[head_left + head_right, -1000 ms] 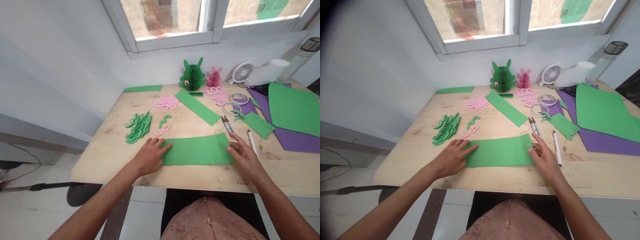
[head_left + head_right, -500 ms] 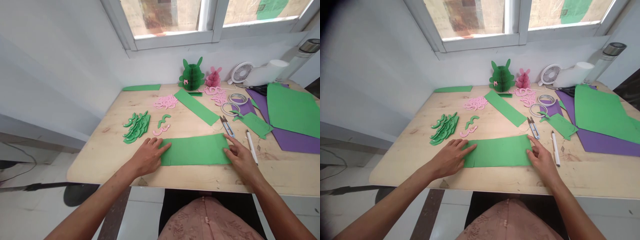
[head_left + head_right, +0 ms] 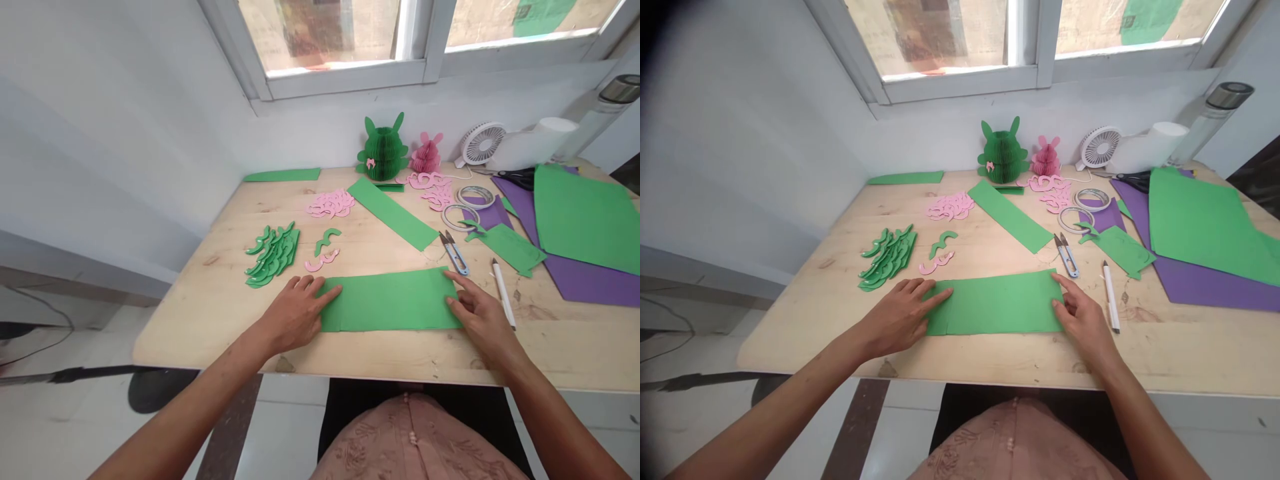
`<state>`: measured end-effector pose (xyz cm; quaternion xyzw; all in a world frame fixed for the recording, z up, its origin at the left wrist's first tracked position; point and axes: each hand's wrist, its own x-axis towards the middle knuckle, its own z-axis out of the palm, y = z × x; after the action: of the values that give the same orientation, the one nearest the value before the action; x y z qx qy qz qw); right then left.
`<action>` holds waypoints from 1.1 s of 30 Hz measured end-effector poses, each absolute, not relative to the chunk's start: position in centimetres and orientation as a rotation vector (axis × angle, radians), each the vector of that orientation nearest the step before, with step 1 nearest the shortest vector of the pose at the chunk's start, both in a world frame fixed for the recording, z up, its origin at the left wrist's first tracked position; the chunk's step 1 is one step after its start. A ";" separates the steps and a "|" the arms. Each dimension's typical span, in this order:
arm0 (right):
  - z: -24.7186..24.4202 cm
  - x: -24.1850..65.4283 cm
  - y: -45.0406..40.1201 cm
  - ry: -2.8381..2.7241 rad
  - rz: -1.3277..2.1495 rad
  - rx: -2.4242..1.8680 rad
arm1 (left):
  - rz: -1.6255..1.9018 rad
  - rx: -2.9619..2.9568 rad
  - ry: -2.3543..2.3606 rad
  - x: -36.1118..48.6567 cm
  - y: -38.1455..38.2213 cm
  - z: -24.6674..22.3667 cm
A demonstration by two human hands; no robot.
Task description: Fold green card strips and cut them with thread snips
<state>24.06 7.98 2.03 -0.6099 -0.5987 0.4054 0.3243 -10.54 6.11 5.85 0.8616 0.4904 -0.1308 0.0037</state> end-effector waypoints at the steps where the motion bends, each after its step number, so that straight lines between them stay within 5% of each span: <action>1: 2.0 24.1 8.0 -1.568 1.066 -1.595 | -0.407 2.702 1.539 -10.5 6.1 5.8; 33: 1.9 24.2 8.1 -1.573 1.028 -1.572 | -0.390 2.654 1.544 -10.3 6.0 6.0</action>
<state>24.23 8.11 1.87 -0.6038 -0.6039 0.3947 0.3390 -10.32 6.02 6.01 0.8572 0.4987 -0.1261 0.0233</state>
